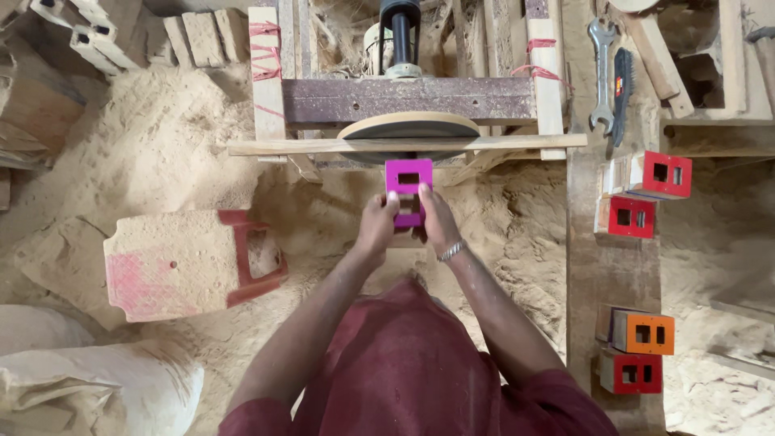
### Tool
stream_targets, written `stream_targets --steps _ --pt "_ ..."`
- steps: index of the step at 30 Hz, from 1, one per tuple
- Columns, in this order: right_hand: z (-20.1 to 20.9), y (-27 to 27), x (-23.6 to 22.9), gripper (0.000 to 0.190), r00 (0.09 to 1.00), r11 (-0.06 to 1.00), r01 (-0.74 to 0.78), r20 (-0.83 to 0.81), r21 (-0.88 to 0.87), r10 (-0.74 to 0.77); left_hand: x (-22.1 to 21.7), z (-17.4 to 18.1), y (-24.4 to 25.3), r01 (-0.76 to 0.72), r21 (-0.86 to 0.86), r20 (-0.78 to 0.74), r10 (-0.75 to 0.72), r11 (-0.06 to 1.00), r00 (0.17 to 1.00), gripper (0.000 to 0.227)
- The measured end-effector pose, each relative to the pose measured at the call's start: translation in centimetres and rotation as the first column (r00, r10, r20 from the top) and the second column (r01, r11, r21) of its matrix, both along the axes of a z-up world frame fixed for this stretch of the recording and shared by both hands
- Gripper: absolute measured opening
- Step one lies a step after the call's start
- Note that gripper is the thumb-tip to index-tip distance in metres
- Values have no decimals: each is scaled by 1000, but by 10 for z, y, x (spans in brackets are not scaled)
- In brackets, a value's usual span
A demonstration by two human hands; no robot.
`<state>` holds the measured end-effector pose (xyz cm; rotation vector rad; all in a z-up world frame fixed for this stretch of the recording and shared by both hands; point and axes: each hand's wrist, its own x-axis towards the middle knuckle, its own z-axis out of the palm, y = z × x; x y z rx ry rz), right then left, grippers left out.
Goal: The person sands the edges of small, colored wooden blocks using a rotating grinding wheel. They handle the blocks one at a time, pressing them against the spinning wheel to smooth the surfaces, then place the finished pieces on a nearby wooden plank.
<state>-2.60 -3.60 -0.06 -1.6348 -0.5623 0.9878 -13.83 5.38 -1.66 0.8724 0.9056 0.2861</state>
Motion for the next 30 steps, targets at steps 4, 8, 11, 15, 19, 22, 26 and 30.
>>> stream_targets --steps 4,8,11,15,19,22,26,30 --pt "-9 38 14 62 994 993 53 -89 -106 -63 15 -9 42 26 3 -33 -26 1000 999 37" --pt "-11 67 14 63 990 980 51 -117 -193 -75 21 -12 69 -17 47 -151 24 999 988 34" --pt "-14 78 2 62 993 974 61 -85 -218 -82 16 -14 78 -54 64 -228 68 996 971 33" --pt "-17 86 0 67 994 971 66 -66 -231 -84 16 -11 82 -62 129 -256 93 990 962 29" --pt "-22 74 10 62 983 969 132 -102 -210 -156 26 -6 69 -77 122 -225 104 989 969 25" --pt "-25 64 21 65 983 962 141 -80 -233 -164 37 2 60 -77 116 -218 101 990 971 27" --pt "-27 53 34 69 985 947 161 -8 -278 -170 52 12 51 -70 153 -296 113 986 949 28" --pt "-32 43 44 72 983 941 184 32 -285 -183 64 11 40 -77 122 -291 110 989 950 28"
